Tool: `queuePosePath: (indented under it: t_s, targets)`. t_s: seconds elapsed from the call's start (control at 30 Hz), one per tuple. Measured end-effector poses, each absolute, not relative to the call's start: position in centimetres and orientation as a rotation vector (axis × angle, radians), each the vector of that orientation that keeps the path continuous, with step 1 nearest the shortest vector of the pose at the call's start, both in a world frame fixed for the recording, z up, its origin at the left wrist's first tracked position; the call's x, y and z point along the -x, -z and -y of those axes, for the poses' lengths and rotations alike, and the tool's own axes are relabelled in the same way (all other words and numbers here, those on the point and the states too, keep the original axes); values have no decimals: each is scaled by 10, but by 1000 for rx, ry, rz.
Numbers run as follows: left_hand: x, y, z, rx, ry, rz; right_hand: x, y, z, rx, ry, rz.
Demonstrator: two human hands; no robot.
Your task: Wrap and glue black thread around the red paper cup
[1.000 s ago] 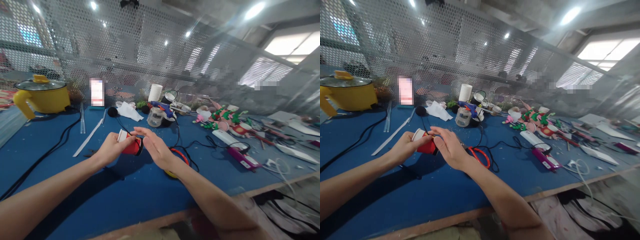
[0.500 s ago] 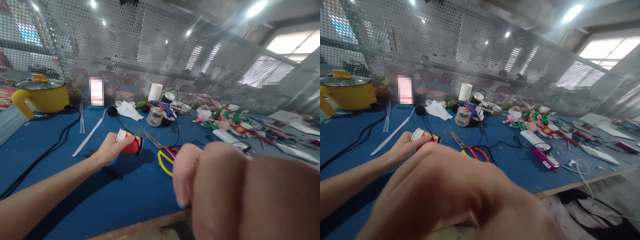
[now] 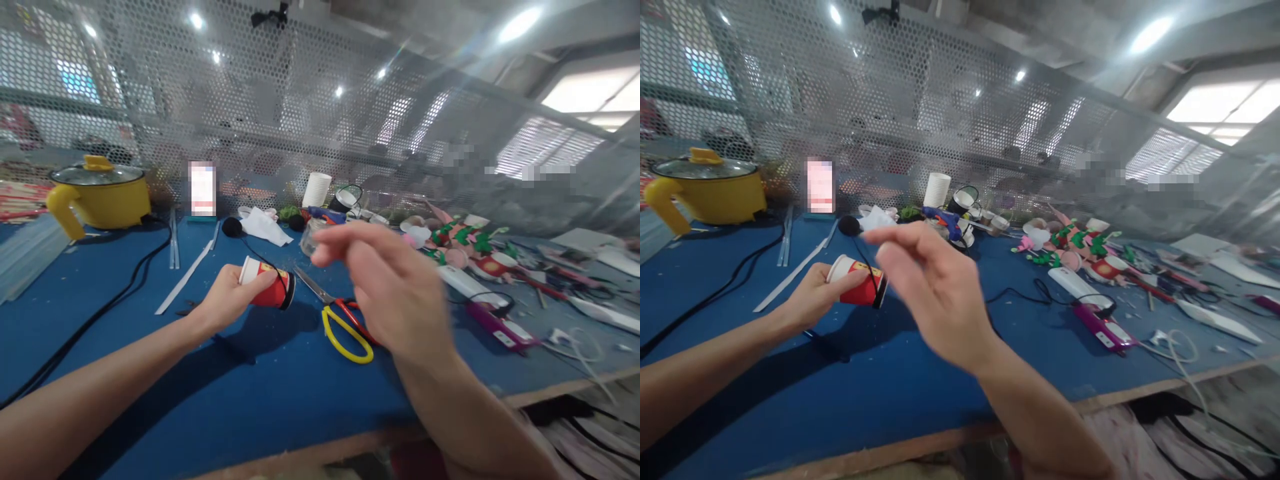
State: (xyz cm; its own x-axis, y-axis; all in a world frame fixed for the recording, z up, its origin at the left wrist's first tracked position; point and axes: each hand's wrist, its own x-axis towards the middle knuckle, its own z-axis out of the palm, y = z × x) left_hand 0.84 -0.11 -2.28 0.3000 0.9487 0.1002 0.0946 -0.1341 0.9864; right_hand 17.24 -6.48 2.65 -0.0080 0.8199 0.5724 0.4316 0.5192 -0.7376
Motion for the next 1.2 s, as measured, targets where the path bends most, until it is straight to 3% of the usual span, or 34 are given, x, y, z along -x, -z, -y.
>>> queuePosePath:
  t_s: [0.07,0.23,0.33,0.67,0.93,1.2]
  targets:
    - [-8,20,2,-1513,-1042,-1042,-176,-11,39,1118,-558,1584]
    - [-6,20,2,-1553,-1065,-974,-180,32,8,1067,-1251,1494]
    - [-5,24,0,-1565,-1063,-966,-177,42,11,987,-1382,1423]
    - [-4,28,1,-1833,-881,-978,-170,17,3,1055,-1276,1722]
    - [-4,27,-7,-1844,-746,-1016,-166,21,9,977,-899,2017]
    - [-7,18,-3,-1493,-698,-1049,-160,27,18,962,-611,2172]
